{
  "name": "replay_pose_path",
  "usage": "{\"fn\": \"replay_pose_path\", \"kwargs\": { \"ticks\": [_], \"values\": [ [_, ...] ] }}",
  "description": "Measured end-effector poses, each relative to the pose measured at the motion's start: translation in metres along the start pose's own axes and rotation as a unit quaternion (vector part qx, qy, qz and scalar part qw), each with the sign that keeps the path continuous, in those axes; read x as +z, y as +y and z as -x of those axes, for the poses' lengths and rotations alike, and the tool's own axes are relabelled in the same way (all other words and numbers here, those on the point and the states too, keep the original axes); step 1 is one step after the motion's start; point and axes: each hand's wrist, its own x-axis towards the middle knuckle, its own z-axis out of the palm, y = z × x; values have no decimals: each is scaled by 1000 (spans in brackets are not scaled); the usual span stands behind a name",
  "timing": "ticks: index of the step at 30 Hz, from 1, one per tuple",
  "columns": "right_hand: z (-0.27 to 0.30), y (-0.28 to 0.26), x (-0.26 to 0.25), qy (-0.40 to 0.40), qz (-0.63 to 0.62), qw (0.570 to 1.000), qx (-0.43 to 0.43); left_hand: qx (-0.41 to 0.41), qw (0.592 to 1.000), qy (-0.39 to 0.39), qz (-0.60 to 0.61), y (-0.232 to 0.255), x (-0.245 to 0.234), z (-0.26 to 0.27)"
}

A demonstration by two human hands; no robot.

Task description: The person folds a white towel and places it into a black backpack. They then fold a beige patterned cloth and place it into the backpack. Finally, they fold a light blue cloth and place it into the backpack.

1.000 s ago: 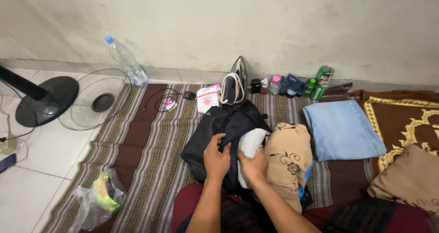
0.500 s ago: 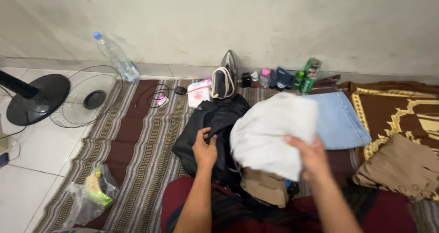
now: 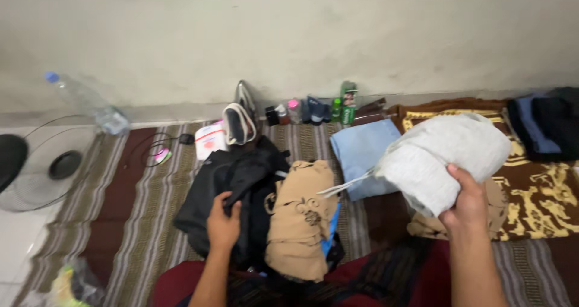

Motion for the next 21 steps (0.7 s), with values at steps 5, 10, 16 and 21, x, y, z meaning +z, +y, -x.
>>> {"fn": "replay_pose_path", "kwargs": {
  "ticks": [5, 10, 16, 21],
  "values": [
    [-75, -2, -58, 72, -26, 997, 15, 5, 999, 2, -51, 7, 8, 1],
    [-146, 4, -101, 96, -48, 993, 50, -26, 995, -13, -93, 8, 14, -1],
    [-210, 1, -122, 76, -64, 995, 4, -11, 993, 6, -120, 4, 27, -2],
    [-229, 21, -138, 127, 52, 989, -63, -42, 988, 11, -147, 1, 36, -5]
  ]
}}
